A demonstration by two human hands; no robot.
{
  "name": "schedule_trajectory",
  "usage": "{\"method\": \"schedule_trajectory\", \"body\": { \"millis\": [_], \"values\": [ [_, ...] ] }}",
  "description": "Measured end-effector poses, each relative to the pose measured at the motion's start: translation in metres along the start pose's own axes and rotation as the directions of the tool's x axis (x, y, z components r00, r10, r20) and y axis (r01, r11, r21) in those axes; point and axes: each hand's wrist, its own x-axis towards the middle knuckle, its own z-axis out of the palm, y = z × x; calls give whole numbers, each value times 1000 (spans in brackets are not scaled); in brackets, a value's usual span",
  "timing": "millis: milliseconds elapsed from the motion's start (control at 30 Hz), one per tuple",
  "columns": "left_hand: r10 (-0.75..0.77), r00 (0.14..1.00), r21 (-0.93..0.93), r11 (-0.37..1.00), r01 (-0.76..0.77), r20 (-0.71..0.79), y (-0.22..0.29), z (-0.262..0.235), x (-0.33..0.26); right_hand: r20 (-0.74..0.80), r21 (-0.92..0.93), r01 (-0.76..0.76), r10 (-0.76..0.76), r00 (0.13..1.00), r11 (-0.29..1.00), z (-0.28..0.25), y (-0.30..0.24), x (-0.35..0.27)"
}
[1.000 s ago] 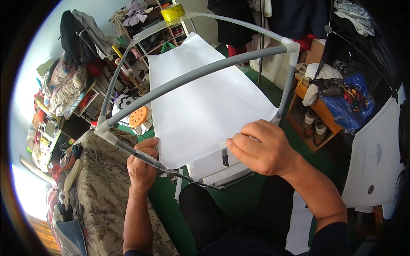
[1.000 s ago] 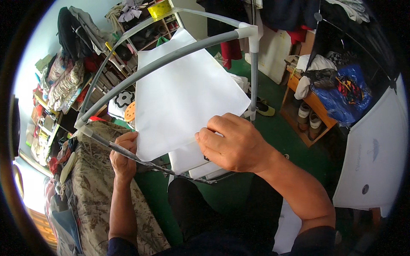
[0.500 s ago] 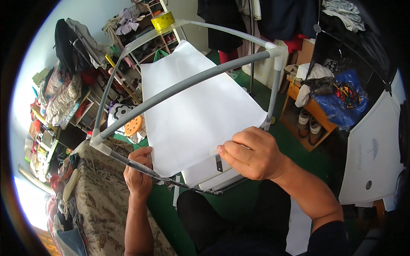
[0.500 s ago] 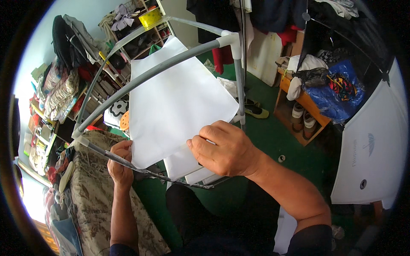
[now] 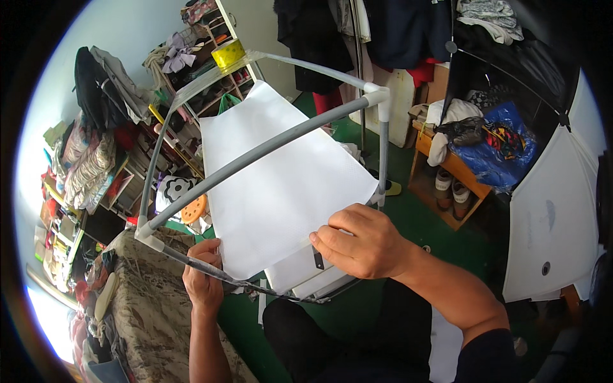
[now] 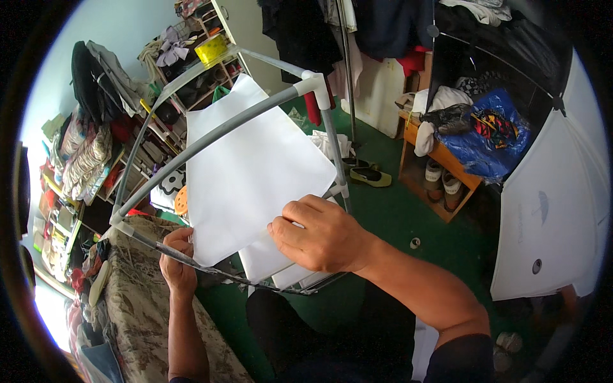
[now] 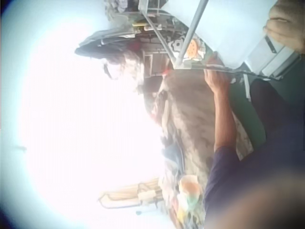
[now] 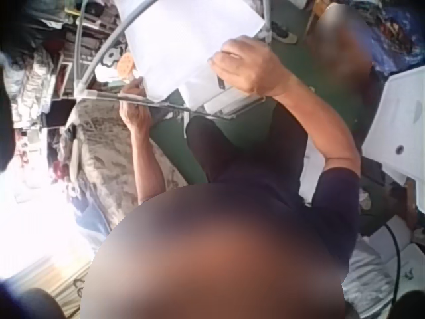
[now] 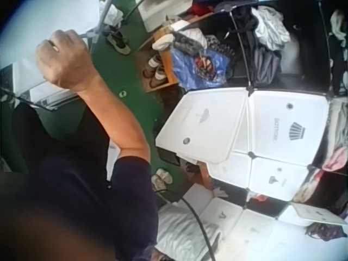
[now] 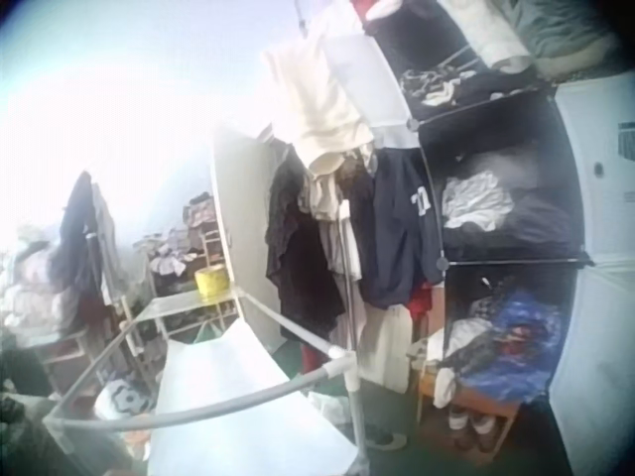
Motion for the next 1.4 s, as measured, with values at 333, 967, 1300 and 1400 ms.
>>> {"method": "schedule_trajectory", "body": {
  "millis": [333, 967, 1300, 1400],
  "values": [
    [-53, 999, 33, 998, 52, 12, 5, -4, 0, 0, 13, 50, -50, 999, 999, 5, 5, -3],
    [89, 949, 175, 984, -37, -302, 38, -8, -43, -77, 32, 112, -110, 991, 993, 14, 15, -11],
    [200, 964, 110, 969, -221, 177, 139, 29, 34, -58, 35, 108, -106, 993, 993, 16, 17, -9],
    [120, 960, 138, 978, -159, 253, 138, 52, 36, -43, 22, 95, -94, 995, 995, 13, 17, -16]
  ]
}}
